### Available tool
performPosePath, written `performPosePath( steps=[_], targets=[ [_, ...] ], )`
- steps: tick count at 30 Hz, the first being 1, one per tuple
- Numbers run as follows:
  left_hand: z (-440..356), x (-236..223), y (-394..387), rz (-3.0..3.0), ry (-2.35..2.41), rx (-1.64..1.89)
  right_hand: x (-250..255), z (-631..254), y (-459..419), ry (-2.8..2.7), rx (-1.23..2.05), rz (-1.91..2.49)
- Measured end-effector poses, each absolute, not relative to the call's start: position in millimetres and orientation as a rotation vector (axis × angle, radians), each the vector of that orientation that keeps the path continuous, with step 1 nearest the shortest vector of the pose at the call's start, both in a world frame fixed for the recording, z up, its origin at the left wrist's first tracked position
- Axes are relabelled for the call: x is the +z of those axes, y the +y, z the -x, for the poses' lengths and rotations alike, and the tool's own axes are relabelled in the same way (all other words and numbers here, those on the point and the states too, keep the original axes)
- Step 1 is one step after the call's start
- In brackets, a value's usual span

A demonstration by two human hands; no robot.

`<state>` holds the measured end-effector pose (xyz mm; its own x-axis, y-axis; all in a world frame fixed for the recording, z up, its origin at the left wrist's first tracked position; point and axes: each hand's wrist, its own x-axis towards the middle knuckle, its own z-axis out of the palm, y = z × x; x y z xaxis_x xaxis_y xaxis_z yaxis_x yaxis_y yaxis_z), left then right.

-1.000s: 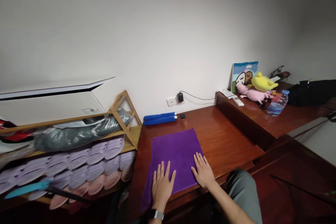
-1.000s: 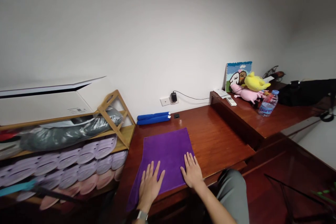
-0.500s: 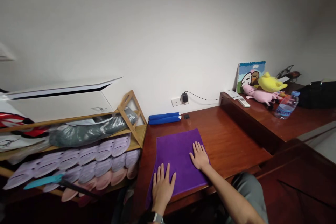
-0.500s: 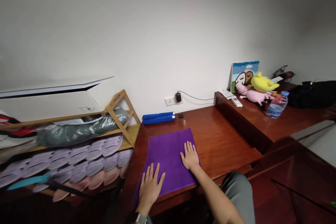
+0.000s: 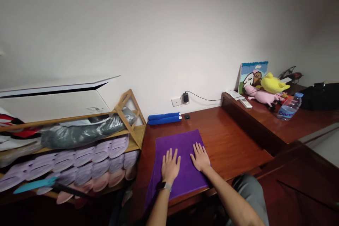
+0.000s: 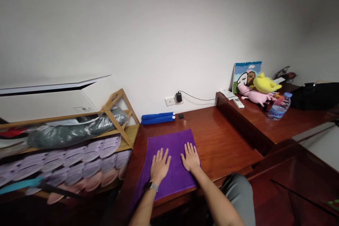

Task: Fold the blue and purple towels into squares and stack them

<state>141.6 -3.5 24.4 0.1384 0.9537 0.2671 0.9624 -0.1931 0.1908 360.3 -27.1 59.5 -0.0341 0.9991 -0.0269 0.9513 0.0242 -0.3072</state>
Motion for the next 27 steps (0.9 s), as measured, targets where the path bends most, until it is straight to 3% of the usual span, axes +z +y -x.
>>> performPosePath(
  steps=[6,17,27],
  targets=[
    [-68.6,16.9,-2.4,2.182,-2.092,-0.512,60.0,-358.0,-28.0,-2.093,0.388,2.062],
    [-69.3,19.3,-8.5,2.134,-2.025,-0.517,74.0,-369.2,25.5,-2.134,0.395,2.063],
    [-203.1,34.2,36.8,2.551,-1.705,-0.543,58.9,-371.9,29.6,-2.115,0.397,2.035]
  ],
)
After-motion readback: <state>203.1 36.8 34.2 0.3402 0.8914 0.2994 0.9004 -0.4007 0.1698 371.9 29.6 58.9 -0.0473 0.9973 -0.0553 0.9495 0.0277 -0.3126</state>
